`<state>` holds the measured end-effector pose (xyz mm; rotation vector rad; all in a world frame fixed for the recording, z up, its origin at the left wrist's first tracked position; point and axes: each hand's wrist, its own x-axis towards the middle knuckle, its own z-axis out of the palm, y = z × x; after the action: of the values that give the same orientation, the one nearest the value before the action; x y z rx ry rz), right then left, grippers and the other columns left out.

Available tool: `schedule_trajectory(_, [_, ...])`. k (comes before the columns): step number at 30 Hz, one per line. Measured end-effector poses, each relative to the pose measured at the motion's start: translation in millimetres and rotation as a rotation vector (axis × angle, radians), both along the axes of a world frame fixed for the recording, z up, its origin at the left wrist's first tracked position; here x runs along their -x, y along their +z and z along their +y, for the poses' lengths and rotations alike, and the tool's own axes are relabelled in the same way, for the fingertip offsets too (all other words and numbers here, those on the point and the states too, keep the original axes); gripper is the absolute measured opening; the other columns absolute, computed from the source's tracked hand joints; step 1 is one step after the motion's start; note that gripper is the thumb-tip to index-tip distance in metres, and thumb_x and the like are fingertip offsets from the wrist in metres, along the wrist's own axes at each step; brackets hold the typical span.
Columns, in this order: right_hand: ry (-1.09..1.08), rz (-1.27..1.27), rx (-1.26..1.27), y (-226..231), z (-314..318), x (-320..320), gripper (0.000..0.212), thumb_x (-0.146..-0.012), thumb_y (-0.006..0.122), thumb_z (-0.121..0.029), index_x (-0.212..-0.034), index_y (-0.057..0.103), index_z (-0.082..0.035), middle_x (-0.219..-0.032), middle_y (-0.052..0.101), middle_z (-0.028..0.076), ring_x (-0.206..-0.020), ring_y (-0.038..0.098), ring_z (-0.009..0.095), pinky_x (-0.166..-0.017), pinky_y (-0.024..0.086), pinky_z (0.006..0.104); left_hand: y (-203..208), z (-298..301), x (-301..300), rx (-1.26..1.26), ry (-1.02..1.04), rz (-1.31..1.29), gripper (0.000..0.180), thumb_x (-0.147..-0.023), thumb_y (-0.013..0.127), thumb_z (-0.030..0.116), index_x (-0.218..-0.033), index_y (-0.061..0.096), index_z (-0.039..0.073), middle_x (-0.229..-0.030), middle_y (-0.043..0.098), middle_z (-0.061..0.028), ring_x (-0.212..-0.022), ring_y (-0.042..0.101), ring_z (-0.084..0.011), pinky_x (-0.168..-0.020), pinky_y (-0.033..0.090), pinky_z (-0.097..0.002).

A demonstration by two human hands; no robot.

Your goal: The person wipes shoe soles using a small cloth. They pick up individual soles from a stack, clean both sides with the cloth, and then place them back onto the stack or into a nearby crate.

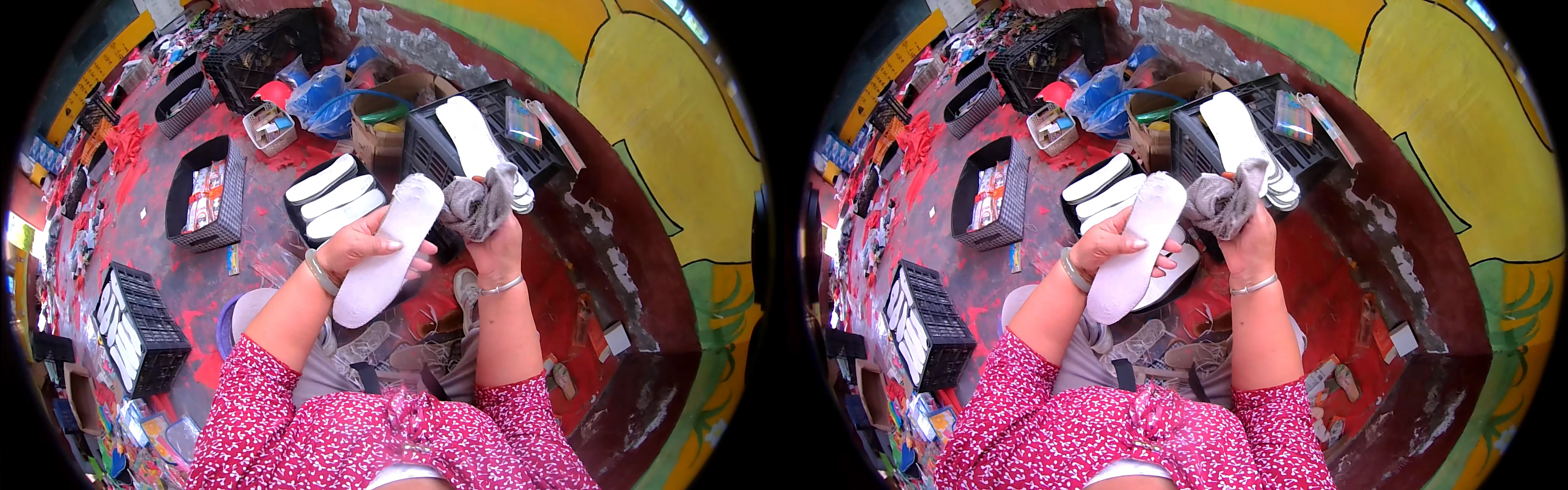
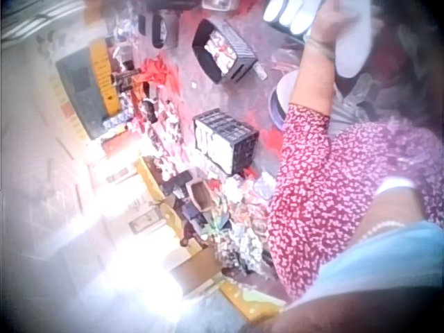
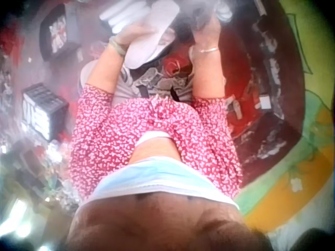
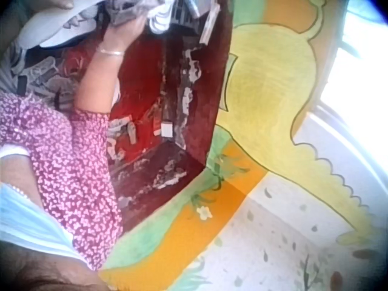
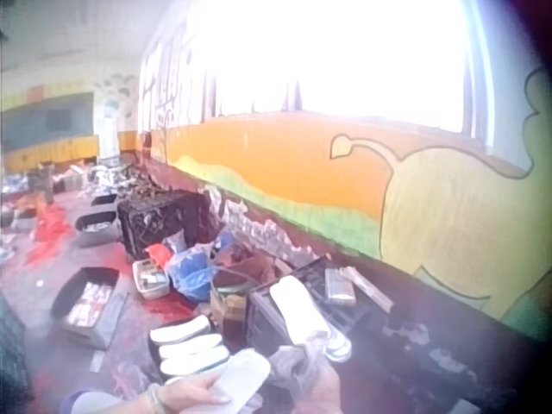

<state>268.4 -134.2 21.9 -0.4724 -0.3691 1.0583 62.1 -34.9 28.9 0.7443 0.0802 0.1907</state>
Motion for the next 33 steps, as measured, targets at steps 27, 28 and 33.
schedule_trajectory(27, [-0.465,-0.239,0.248,9.6,7.0,9.0,0.025,-0.098,0.046,-0.021,-0.107,0.057,-0.001,-0.098,0.064,0.004,-0.086,0.061,0.013,-0.078,0.049,0.0267,-5.5,6.9,1.7,-0.24,-0.06,0.317,0.033,-0.087,0.061,0.009,-0.117,0.056,-0.004,-0.102,0.067,-0.0093,-0.09,0.065,-0.0153,-0.082,0.051,-0.0278])
schedule_trajectory(28, [-0.455,-0.189,0.247,11.4,2.5,0.6,0.029,-0.099,0.043,-0.024,-0.112,0.055,-0.001,-0.104,0.063,0.008,-0.092,0.062,0.019,-0.084,0.049,0.0311,-10.3,12.4,4.6,-0.211,-0.006,0.282,0.03,-0.087,0.061,0.008,-0.114,0.057,-0.004,-0.1,0.067,-0.0115,-0.088,0.066,-0.0183,-0.081,0.052,-0.0303])
schedule_trajectory(33, [-0.318,-0.063,0.256,11.4,4.0,4.5,0.035,-0.099,0.042,-0.025,-0.117,0.053,0.003,-0.111,0.06,0.011,-0.1,0.06,0.023,-0.087,0.048,0.0357,-11.3,32.8,3.4,0.091,0.456,-0.001,0.034,-0.088,0.056,0.01,-0.121,0.051,0.001,-0.108,0.063,-0.0126,-0.096,0.064,-0.0234,-0.087,0.052,-0.0381])
